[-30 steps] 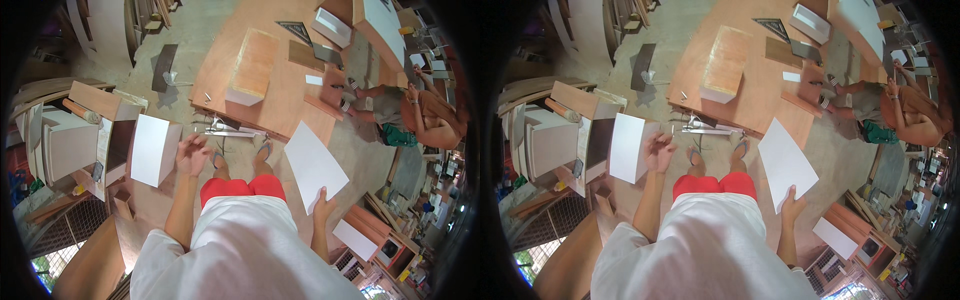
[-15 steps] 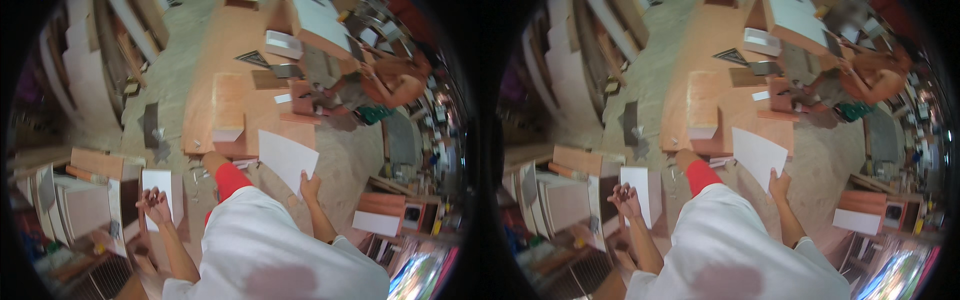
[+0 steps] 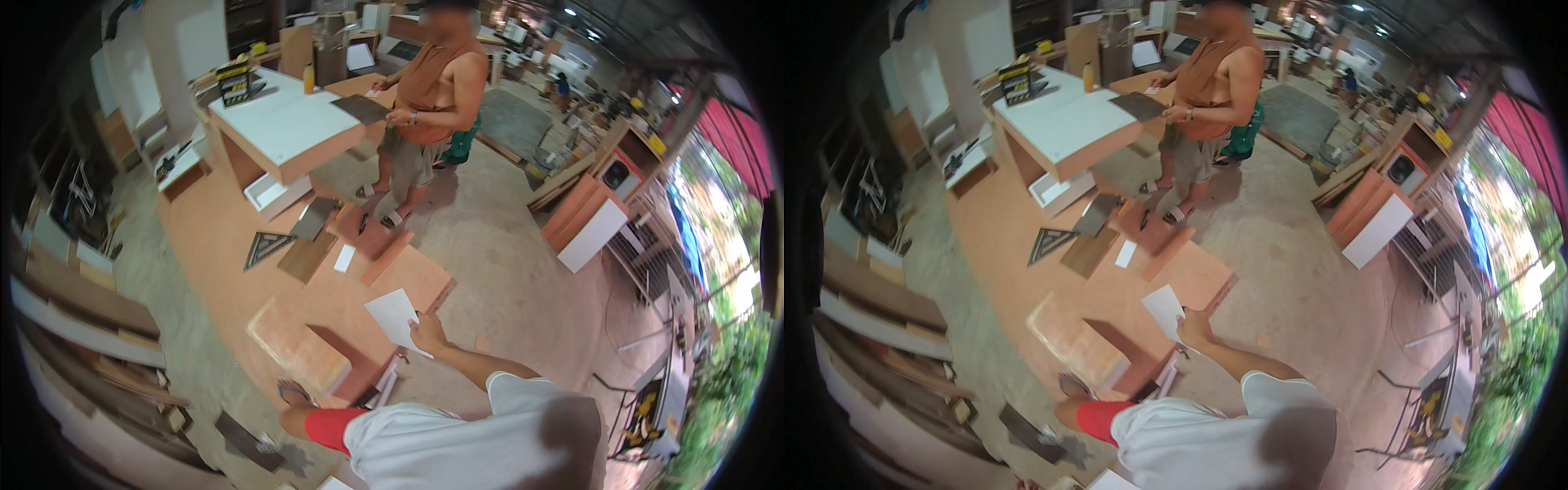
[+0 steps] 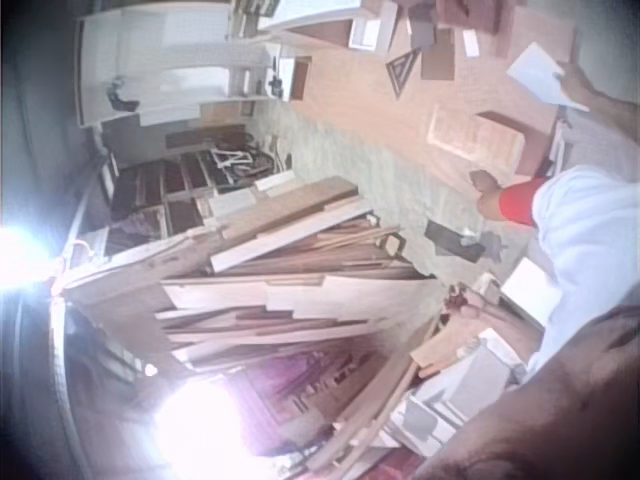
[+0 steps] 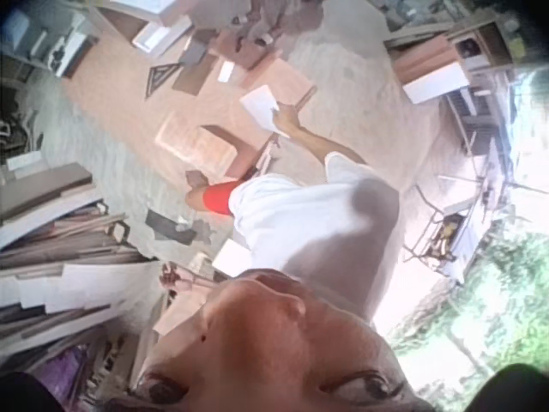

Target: The person handles white and dark rectangular panels in a workshop, moving them between a workbench and the floor. They pick up, flip, and place panels while another person works nearby. The person also briefly handles a triangular ruler.

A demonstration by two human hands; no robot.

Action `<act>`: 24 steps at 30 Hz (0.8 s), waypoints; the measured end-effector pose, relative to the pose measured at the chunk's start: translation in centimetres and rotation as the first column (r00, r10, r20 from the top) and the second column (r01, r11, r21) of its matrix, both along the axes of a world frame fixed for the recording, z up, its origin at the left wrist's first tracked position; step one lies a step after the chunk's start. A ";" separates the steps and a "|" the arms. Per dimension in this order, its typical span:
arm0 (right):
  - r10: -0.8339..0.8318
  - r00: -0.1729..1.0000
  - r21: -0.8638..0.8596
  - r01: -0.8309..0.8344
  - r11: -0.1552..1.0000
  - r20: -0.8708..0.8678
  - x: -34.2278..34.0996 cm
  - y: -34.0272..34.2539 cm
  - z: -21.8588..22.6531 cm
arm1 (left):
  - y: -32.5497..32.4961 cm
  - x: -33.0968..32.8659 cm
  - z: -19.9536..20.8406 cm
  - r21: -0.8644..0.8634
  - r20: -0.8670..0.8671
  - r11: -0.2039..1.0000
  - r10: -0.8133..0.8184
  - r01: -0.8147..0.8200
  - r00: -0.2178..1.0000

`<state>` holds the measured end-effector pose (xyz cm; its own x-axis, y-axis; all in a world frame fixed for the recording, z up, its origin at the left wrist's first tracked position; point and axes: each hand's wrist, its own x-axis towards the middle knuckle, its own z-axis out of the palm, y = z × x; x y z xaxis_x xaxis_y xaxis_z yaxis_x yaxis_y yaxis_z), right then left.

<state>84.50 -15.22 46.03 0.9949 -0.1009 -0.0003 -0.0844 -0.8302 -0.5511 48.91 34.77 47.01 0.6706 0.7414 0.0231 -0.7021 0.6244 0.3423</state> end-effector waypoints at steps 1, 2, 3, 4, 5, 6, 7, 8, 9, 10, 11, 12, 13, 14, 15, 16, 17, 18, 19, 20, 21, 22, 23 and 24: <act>-0.004 1.000 0.022 0.004 1.000 0.011 1.9 2.0 0.1 | 4.3 1.3 -0.2 -0.002 0.068 0.999 -0.042 0.043 0.997; -0.022 0.999 0.035 0.020 0.999 0.043 3.8 3.9 0.2 | 9.3 2.5 -0.5 -0.017 0.164 0.995 -0.094 0.098 0.982; -0.026 0.997 0.041 0.024 0.999 0.068 5.4 5.3 0.5 | 14.5 3.3 -0.8 -0.033 0.274 0.985 -0.155 0.170 0.949; -0.027 0.997 0.041 0.024 0.999 0.077 6.2 6.4 0.8 | 19.7 4.3 -1.0 -0.047 0.372 0.966 -0.219 0.254 0.902; -0.024 0.996 0.041 0.020 0.999 0.083 7.0 7.9 1.2 | 24.5 5.6 -0.9 -0.043 0.423 0.947 -0.270 0.317 0.865; -0.038 0.999 0.003 0.038 0.999 0.037 8.2 10.2 2.3 | 29.2 7.3 -0.2 -0.026 0.464 0.938 -0.295 0.345 0.835; -0.066 0.998 -0.007 0.066 0.998 -0.019 9.2 12.3 3.5 | 32.1 10.0 1.4 0.037 0.287 0.963 -0.268 0.269 0.920; -0.091 0.993 -0.020 0.090 0.996 -0.074 10.3 14.3 4.6 | 34.9 13.0 2.9 0.110 0.102 0.971 -0.223 0.212 0.969; -0.118 0.984 -0.033 0.114 0.993 -0.135 11.5 16.5 6.0 | 36.1 17.0 6.5 0.195 -0.085 0.967 -0.148 0.162 0.985; -0.167 0.973 -0.060 0.159 0.985 -0.157 12.5 18.5 6.7 | 36.0 20.7 10.7 0.288 -0.269 0.949 -0.046 0.126 0.962; -0.215 0.961 -0.090 0.202 0.975 -0.177 13.5 20.4 7.5 | 34.7 25.4 14.5 0.301 -0.214 0.943 -0.079 0.143 0.974; -0.233 0.950 -0.113 0.214 0.970 -0.208 14.3 22.8 8.3 | 34.3 28.3 18.1 0.299 -0.218 0.942 -0.089 0.153 0.972; -0.292 0.936 -0.118 0.274 0.955 -0.197 15.1 23.9 8.0 | 34.2 30.9 20.3 0.283 -0.237 0.940 -0.123 0.190 0.964; -0.347 0.915 -0.116 0.329 0.937 -0.205 14.6 24.1 7.0 | 33.7 33.5 21.8 0.245 -0.260 0.940 -0.171 0.237 0.950; -0.351 0.921 -0.036 0.350 0.936 -0.168 15.0 23.7 6.9 | 33.3 36.3 23.1 0.215 -0.258 0.934 -0.228 0.286 0.939; -0.339 0.929 0.051 0.350 0.935 -0.149 14.7 23.8 6.6 | 32.8 38.0 24.5 0.194 -0.262 0.927 -0.266 0.320 0.928; -0.369 0.929 0.018 0.370 0.929 -0.036 16.3 24.7 7.1 | 32.5 40.1 25.8 0.176 -0.250 0.917 -0.310 0.358 0.917; -0.391 0.919 -0.025 0.393 0.919 0.052 15.9 26.0 7.3 | 32.2 41.8 26.9 0.154 -0.249 0.905 -0.353 0.396 0.902; -0.417 0.908 -0.046 0.415 0.909 -0.042 15.9 27.4 8.8 | 31.8 43.3 27.2 0.126 -0.248 0.894 -0.392 0.431 0.886; -0.444 0.886 -0.072 0.438 0.896 -0.137 16.2 28.9 10.5 | 31.5 45.4 27.7 0.105 -0.237 0.875 -0.439 0.472 0.867; -0.493 0.859 -0.084 0.486 0.870 -0.135 15.1 28.6 9.7 | 30.8 48.2 28.0 0.076 -0.207 0.844 -0.507 0.531 0.836; -0.541 0.832 -0.094 0.533 0.841 -0.126 14.6 27.9 8.2 | 30.1 50.8 27.9 0.036 -0.144 0.799 -0.590 0.600 0.795; -0.584 0.804 -0.106 0.575 0.811 -0.113 14.1 26.9 6.8 | 29.5 53.3 27.8 -0.004 -0.082 0.750 -0.659 0.661 0.748; -0.609 0.789 -0.078 0.604 0.793 -0.087 13.5 26.7 6.3 | 29.4 55.8 28.1 0.015 -0.035 0.712 -0.701 0.702 0.712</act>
<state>98.03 11.51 52.32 0.7235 -0.6858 -0.0789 -0.6321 -0.6121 -0.4752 104.68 64.17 75.10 0.9983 0.0568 0.0108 -0.0567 0.9249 0.3760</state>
